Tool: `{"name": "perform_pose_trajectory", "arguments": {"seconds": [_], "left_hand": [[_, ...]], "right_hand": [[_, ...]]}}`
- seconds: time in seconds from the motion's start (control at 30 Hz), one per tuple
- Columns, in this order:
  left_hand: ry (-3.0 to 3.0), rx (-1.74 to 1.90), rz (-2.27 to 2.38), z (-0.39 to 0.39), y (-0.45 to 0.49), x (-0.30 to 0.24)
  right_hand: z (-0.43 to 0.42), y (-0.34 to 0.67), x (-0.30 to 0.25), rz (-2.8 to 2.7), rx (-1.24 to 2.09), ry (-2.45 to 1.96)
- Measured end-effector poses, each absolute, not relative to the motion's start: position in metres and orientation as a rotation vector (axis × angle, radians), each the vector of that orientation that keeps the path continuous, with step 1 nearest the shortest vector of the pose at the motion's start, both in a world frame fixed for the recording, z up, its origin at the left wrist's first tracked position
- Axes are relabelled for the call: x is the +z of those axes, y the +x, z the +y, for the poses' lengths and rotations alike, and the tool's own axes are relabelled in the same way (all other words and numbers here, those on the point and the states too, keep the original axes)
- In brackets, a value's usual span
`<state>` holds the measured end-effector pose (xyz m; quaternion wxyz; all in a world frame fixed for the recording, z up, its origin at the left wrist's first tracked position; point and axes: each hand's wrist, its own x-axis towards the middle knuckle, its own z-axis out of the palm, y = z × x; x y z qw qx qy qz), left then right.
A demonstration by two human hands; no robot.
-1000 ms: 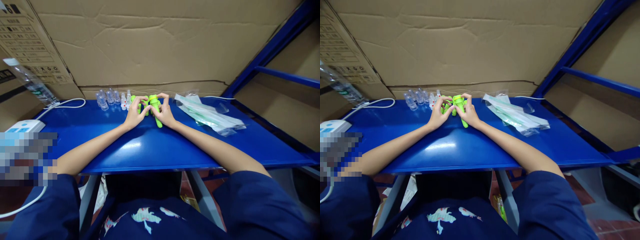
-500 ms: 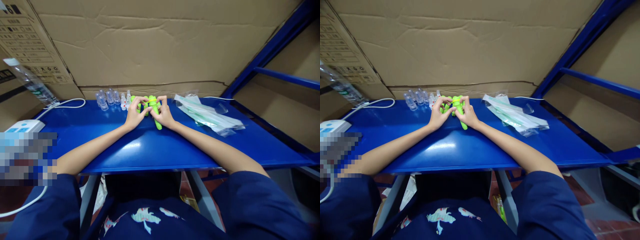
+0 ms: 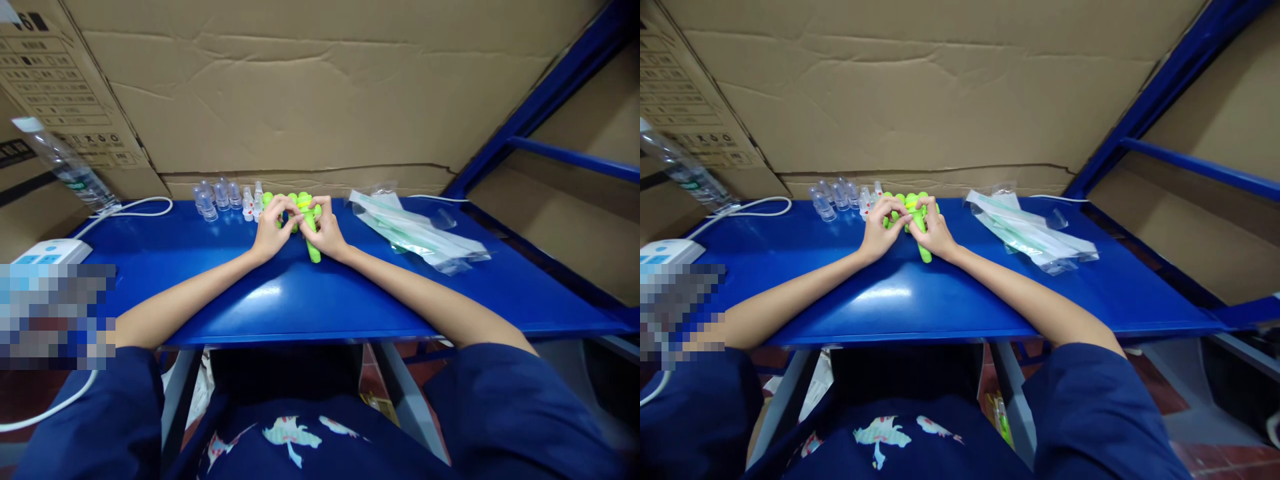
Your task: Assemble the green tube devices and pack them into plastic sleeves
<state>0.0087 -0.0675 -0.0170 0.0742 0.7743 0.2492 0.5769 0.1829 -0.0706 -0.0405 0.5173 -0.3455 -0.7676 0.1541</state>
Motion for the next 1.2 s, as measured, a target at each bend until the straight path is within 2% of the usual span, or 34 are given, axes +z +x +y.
{"name": "perform_pose_trajectory", "arguments": {"seconds": [0.2,0.9,1.2], "left_hand": [[2.287,1.802,0.780,-0.0653,0.0061,-0.0172],[2.356,1.658,0.792,-0.0652,0.0068,-0.0199],[2.350,1.741,0.833,-0.0675,0.0065,-0.0169]], "right_hand": [[-0.0659,0.1820,-0.0453,-1.840,0.336,-0.810],[-0.0703,0.1812,-0.0430,-1.799,0.468,-0.818],[-0.0641,0.1830,-0.0492,-1.820,0.371,-0.794]]}}
